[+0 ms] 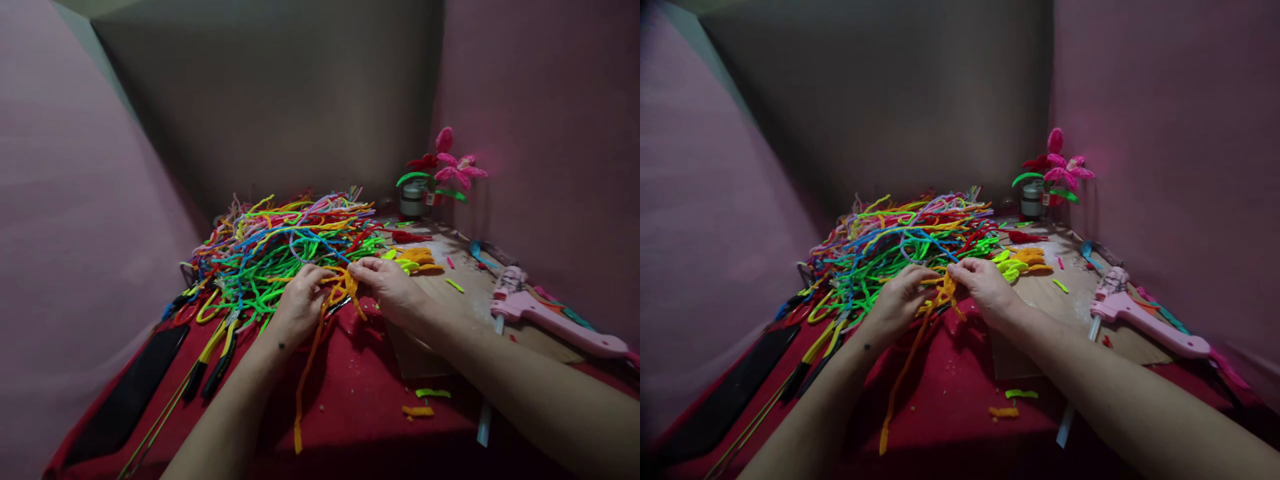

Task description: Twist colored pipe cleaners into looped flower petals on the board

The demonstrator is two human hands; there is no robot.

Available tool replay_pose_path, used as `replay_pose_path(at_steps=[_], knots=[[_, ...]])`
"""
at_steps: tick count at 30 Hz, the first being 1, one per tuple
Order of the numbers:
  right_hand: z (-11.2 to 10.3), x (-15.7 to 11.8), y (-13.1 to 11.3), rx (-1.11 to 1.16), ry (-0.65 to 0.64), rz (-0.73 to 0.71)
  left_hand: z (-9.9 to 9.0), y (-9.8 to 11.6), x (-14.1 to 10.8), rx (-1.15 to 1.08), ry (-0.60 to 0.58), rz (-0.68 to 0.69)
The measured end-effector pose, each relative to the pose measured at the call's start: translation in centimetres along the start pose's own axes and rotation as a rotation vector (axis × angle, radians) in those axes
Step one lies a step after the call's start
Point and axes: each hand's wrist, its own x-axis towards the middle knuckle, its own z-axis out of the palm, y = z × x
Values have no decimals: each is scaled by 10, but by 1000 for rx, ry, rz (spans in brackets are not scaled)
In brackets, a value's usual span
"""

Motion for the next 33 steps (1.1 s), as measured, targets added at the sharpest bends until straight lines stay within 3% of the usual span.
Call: replay_pose_path(at_steps=[3,5,8,21,30,33], knots=[[0,0,2,-45,59,-48,2,10,-2,-172,95,-118],[1,0,2,-60,79,-56,8,18,-4,-373,5,-265],[3,-3,1,-51,67,-43,16,25,-5,-537,-117,-353],[2,-3,0,191,94,73,10,21,-4,-307,-145,-294],[-6,3,-3,174,4,128,6,17,-2,-550,-184,-460],[-6,3,-3,126,14,77,3,15,-2,-578,-208,-496]])
